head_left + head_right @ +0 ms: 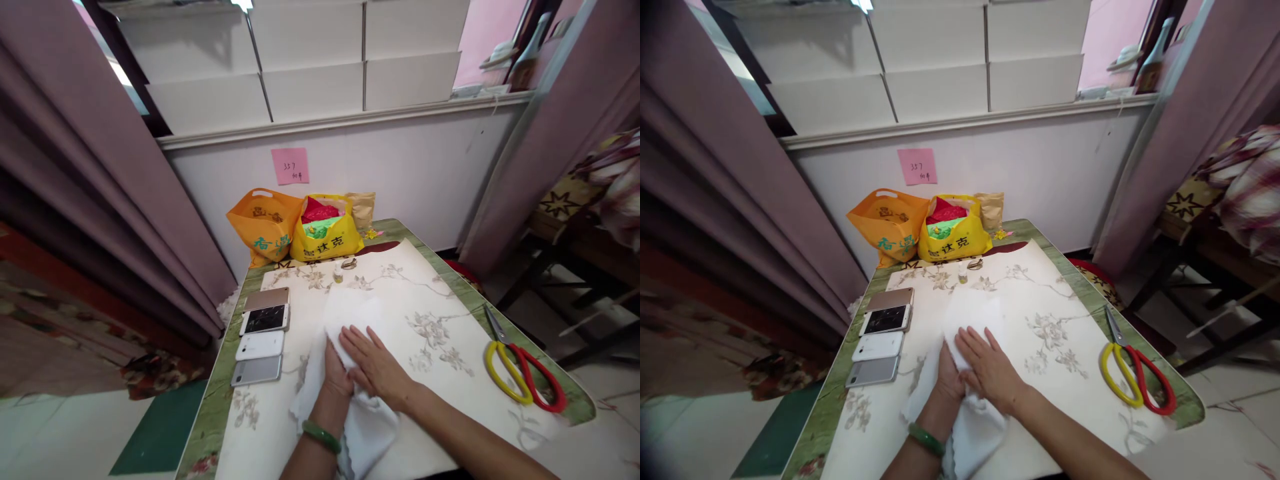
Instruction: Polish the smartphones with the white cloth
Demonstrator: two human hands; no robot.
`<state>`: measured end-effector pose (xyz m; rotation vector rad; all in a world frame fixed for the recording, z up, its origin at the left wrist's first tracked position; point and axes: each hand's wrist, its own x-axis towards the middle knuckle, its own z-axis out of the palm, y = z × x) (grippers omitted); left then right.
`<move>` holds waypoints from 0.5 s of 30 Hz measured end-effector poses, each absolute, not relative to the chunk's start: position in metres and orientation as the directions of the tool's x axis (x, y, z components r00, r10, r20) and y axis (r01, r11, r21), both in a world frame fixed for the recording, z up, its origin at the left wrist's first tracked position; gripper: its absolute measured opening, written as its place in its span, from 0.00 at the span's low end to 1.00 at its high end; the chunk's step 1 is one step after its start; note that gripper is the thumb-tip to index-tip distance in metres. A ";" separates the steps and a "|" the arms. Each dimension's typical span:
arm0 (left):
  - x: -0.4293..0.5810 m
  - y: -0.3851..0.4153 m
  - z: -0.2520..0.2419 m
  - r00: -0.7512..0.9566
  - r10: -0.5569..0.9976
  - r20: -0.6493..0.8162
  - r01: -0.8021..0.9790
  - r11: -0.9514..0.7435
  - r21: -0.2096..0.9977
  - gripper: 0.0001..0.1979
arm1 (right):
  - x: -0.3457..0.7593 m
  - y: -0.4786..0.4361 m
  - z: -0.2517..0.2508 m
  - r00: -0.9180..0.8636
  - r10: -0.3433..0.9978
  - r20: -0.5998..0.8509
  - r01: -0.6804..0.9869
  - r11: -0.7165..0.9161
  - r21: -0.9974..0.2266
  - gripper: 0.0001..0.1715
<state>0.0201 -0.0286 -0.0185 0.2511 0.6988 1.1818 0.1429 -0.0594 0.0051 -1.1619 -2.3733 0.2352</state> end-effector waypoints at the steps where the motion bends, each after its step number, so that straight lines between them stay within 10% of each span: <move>1: 0.020 -0.029 -0.020 0.208 0.901 -0.381 -0.759 0.394 0.518 0.19 | 0.142 -0.059 0.003 -0.564 0.755 0.335 0.679 0.654 -0.333 0.38; 9: 0.026 -0.030 -0.002 0.405 0.844 -0.351 -0.727 0.531 0.436 0.31 | 0.148 -0.033 -0.002 -0.387 0.870 0.305 0.812 0.479 -0.335 0.37; 15: 0.027 -0.026 -0.007 0.321 0.868 -0.379 -0.781 0.469 0.412 0.19 | 0.155 -0.041 -0.017 -0.180 0.870 0.459 0.788 0.406 -0.462 0.25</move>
